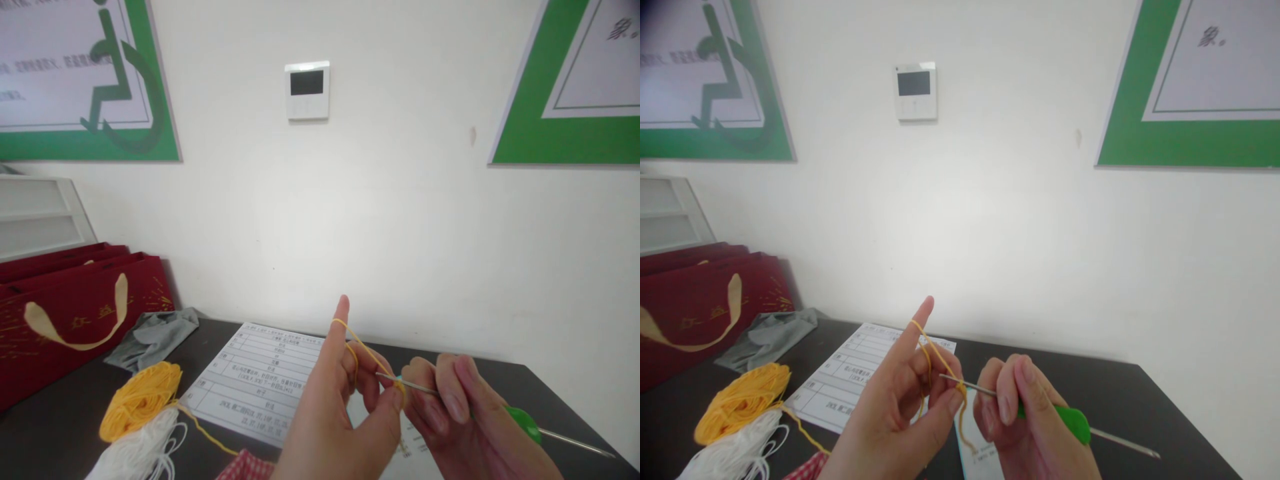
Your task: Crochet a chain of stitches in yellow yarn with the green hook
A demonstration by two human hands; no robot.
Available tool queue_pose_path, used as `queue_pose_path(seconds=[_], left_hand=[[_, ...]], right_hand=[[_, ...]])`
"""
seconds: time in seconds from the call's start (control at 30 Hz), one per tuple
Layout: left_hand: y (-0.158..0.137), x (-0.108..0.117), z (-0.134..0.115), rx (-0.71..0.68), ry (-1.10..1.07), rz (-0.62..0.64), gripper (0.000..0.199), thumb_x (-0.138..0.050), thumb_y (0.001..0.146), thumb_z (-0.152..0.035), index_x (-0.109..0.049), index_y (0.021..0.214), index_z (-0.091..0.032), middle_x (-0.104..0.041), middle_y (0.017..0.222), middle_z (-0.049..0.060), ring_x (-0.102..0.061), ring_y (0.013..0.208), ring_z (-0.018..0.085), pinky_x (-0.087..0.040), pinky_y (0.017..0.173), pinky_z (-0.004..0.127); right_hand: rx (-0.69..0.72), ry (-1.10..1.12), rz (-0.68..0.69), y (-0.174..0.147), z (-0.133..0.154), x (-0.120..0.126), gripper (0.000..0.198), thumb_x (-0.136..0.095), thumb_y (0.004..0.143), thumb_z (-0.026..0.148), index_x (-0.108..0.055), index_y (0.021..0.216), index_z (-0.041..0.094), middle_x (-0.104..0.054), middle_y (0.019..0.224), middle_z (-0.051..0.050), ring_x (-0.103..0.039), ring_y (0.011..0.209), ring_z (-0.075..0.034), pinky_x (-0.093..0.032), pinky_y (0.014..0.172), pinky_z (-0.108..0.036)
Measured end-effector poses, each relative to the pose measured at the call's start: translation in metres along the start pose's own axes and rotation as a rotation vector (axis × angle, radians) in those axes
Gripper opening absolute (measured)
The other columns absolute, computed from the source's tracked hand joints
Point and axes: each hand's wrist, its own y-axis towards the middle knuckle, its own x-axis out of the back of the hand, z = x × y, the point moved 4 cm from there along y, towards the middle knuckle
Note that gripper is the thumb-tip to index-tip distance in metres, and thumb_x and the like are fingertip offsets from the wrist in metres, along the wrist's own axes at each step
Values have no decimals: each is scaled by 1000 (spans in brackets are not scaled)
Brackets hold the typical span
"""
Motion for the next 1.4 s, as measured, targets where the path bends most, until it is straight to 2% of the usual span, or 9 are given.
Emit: queue_pose_path(seconds=[0.3, 0.57, 0.87, 1.07, 1.23, 1.4], left_hand=[[-1, -2, -1, -1, -7, -21, 94, -69, 80, -17, -17, 159, -20, -63, 83, -3, -57, 73, 13, -47, 84, 34], [-2, -1, 2, 2, 16, 9, 92, -65, 81, -15, -16, 159, -22, -61, 90, -1, -57, 80, 14, -45, 86, 33], [-3, 1, 0, -9, -2, 20, 79, -64, 82, -15, -33, 154, -22, -63, 93, 1, -57, 85, 15, -45, 89, 33], [0, 1, 5, 20, -57, 39, 82, -63, 79, -13, -32, 155, -20, -65, 96, 2, -59, 85, 15, -45, 90, 35], [4, 0, 12, 46, -165, 55, 87, -66, 72, -16, -34, 153, -13, -63, 87, 1, -58, 81, 16, -45, 87, 37], [3, 2, 7, 53, -172, 37, 80, -68, 73, -16, -41, 149, -16, -64, 90, 1, -58, 83, 17, -43, 88, 38]], right_hand=[[-110, 114, -65, 4, -2, 0, 39, -74, 83, 52, -61, 61, 22, -50, 61, 1, -43, 62, -15, -44, 66, -30], [-128, 146, -72, 3, -4, -2, 39, -74, 84, 51, -61, 60, 22, -50, 60, 1, -42, 62, -14, -43, 65, -28], [-133, 121, -101, 4, -3, -2, 40, -76, 82, 51, -58, 60, 22, -48, 60, 2, -43, 61, -15, -44, 63, -30], [-136, 134, -102, 4, -4, -2, 39, -76, 82, 50, -60, 61, 22, -49, 61, 2, -41, 61, -14, -44, 64, -29], [-118, 125, -69, 2, -5, 1, 40, -76, 82, 52, -60, 60, 22, -48, 60, 2, -41, 62, -15, -44, 65, -29], [-127, 130, -62, 0, -5, 0, 38, -73, 84, 52, -62, 62, 23, -50, 61, 1, -42, 63, -14, -45, 66, -29]])
